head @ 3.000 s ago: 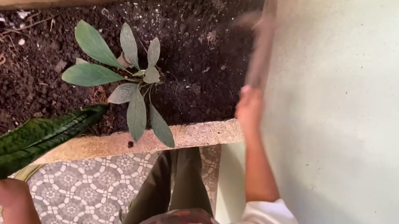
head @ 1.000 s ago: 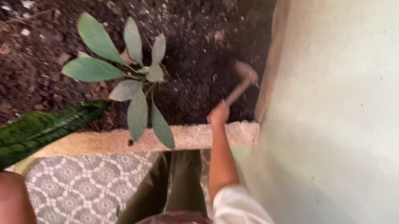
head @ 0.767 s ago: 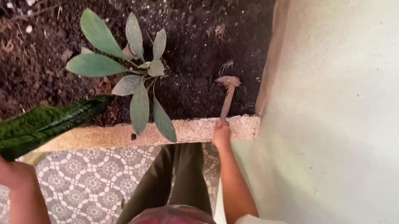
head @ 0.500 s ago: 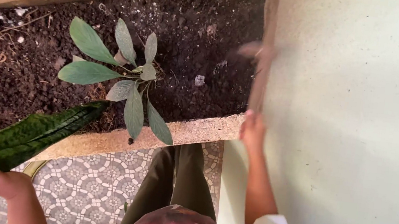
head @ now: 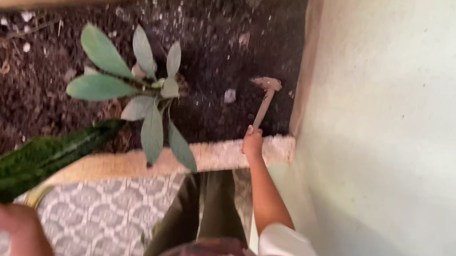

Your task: Planting a snake plant into a concrete planter box using a hand pick to prepare the soil.

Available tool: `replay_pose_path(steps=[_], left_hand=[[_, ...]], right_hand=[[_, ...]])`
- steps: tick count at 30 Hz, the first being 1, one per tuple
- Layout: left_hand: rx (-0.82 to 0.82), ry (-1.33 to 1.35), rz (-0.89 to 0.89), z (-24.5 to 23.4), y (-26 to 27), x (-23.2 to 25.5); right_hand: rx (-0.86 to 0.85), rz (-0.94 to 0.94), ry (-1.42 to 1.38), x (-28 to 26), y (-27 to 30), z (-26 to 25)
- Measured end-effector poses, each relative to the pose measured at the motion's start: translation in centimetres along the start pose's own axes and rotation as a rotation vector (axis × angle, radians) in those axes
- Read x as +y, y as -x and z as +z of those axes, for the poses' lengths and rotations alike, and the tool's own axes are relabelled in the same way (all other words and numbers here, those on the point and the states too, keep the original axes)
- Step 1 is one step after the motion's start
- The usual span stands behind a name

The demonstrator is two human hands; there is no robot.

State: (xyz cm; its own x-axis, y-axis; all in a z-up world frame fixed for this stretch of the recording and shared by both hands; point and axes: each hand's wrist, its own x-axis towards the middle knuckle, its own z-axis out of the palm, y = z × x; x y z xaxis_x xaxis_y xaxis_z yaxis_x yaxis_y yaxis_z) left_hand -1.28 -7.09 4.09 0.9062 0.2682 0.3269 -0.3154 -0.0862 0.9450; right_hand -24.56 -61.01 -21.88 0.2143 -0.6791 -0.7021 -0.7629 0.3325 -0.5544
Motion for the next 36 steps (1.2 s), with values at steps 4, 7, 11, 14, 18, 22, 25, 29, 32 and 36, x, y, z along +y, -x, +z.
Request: replay_pose_path(steps=[4, 7, 11, 14, 18, 22, 25, 29, 32, 36], left_hand=[[0.122, 0.005, -0.010, -5.5, 0.4, -5.2], [0.344, 0.027, -0.058, -6.0, 0.5, -5.5], [0.363, 0.034, -0.138, -5.2, -0.1, -6.0], [0.408, -0.150, -0.051, -4.9, 0.7, -4.7], [0.209, -0.037, -0.046, -5.8, 1.2, -4.7], [0.237, -0.083, -0.046, -2.3, 1.5, -2.1], [0.255, -0.106, -0.091, 0.3, 1.6, -0.4], [0.186, -0.062, 0.052, -3.4, -2.0, -5.6], [0.167, 0.003, -0.091, -3.3, -1.1, -4.3], [-0.083, -0.124, 0.106, -2.0, -3.3, -2.1]], right_hand=[[-0.163, -0.014, 0.011, 0.6, 8.4, -5.0], [-0.123, 0.074, -0.042, -0.9, 9.1, -8.5], [-0.054, -0.081, -0.011, -9.1, 8.7, -13.6], [0.080, -0.391, -0.152, -17.6, 8.7, -16.8], [0.151, -0.621, -0.335, -25.4, 6.6, -17.7], [0.351, -0.580, 0.025, -19.3, -0.9, -11.8], [0.203, -0.360, 0.604, -7.8, -6.5, -3.6], [0.281, -0.572, 0.560, -1.0, -8.8, -0.8], [0.042, -0.086, 0.624, -1.0, -0.3, -5.1], [0.105, -0.255, 0.642, 2.8, 2.4, -4.2]])
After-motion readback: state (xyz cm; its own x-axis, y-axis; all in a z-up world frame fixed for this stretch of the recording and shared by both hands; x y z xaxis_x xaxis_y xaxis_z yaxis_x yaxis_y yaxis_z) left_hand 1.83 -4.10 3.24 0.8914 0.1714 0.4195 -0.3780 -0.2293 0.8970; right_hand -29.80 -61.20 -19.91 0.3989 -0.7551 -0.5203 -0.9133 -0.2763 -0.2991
